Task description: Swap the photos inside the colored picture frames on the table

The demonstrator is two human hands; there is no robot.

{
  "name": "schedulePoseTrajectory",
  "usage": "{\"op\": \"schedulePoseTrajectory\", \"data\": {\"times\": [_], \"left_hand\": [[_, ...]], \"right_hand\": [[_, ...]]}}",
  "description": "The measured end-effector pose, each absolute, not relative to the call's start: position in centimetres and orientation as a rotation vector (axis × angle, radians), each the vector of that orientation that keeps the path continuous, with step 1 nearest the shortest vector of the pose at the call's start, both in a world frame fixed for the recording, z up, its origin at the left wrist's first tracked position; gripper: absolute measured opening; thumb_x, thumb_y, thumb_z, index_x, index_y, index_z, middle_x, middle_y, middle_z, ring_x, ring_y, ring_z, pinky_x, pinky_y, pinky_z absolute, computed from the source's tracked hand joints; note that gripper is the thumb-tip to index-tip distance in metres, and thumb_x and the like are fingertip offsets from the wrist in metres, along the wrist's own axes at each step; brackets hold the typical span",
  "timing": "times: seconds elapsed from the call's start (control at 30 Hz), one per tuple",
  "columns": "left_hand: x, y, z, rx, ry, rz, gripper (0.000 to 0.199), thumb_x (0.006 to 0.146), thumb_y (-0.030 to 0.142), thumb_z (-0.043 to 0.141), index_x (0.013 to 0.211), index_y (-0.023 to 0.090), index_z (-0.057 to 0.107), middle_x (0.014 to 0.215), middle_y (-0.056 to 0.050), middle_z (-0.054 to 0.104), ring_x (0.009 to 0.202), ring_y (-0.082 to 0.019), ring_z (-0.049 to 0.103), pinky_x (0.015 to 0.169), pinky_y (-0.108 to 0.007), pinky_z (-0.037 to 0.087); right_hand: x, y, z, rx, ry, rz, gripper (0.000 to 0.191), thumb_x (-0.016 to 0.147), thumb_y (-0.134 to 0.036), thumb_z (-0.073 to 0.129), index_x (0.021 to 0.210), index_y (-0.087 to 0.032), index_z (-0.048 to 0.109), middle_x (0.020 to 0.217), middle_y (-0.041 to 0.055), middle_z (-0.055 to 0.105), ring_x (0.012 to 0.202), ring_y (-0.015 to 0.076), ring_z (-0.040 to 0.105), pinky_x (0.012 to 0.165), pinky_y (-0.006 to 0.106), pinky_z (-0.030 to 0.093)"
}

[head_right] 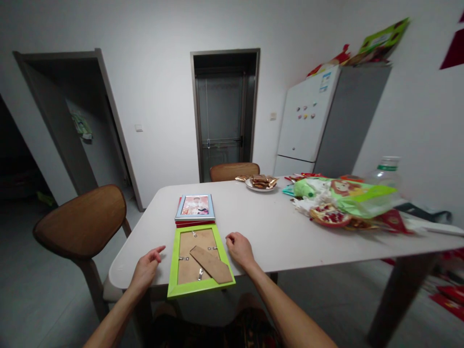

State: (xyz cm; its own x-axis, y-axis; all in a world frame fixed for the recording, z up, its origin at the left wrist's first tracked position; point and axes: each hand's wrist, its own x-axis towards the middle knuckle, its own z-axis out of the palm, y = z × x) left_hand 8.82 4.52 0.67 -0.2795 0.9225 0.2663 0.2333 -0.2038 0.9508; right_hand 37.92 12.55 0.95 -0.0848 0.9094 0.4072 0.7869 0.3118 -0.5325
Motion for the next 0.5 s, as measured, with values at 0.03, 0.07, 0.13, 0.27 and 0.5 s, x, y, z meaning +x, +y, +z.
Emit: {"op": "schedulePoseTrajectory", "data": {"times": [0.03,0.07,0.13,0.27,0.5], "left_hand": [[8.87,4.39,0.81,1.404,1.471,1.507,0.018,0.053,0.004,0.039,0.049,0.019,0.048,0.099,-0.003,0.063,0.104,-0.020,0.050,0.096,-0.039,0.028],[8.92,4.31,0.91,1.423,1.471,1.492,0.018,0.053,0.004,0.040,0.046,0.020,0.046,0.097,-0.003,0.064,0.102,-0.021,0.051,0.095,-0.040,0.028],[8.98,4.25,1.02,1.446,1.474,1.481,0.017,0.054,0.005,0.041,0.045,0.020,0.046,0.097,-0.003,0.064,0.101,-0.021,0.051,0.094,-0.041,0.028],[9.01,4.31,1.07,1.467,1.470,1.493,0.015,0.056,0.008,0.044,0.046,0.020,0.046,0.103,-0.004,0.062,0.104,-0.022,0.049,0.095,-0.040,0.026],[9.17,4.08,1.32,1.436,1.465,1.594,0.013,0.056,0.018,0.053,0.045,0.019,0.047,0.075,0.000,0.060,0.082,-0.018,0.054,0.081,-0.030,0.036]], "right_hand": [[37.92,12.49,0.96,-1.503,-1.892,0.233,0.024,0.073,-0.021,0.039,0.073,-0.016,0.063,0.075,0.0044,0.062,0.070,0.0139,0.054,0.065,0.021,0.037],[37.92,12.43,0.97,-1.502,-1.889,0.239,0.024,0.073,-0.021,0.039,0.073,-0.016,0.063,0.075,0.0044,0.062,0.071,0.0139,0.054,0.065,0.021,0.037],[37.93,12.28,0.97,-1.497,-1.884,0.250,0.024,0.073,-0.021,0.039,0.073,-0.016,0.063,0.076,0.0043,0.063,0.071,0.0139,0.054,0.066,0.021,0.037],[37.98,11.89,0.95,-1.481,-1.879,0.261,0.025,0.073,-0.022,0.039,0.075,-0.016,0.063,0.076,0.0043,0.063,0.072,0.0140,0.054,0.066,0.022,0.037],[38.01,11.55,1.08,-1.467,-1.881,0.254,0.025,0.074,-0.022,0.039,0.072,-0.016,0.063,0.075,0.0047,0.063,0.071,0.0142,0.054,0.066,0.022,0.037]]}}
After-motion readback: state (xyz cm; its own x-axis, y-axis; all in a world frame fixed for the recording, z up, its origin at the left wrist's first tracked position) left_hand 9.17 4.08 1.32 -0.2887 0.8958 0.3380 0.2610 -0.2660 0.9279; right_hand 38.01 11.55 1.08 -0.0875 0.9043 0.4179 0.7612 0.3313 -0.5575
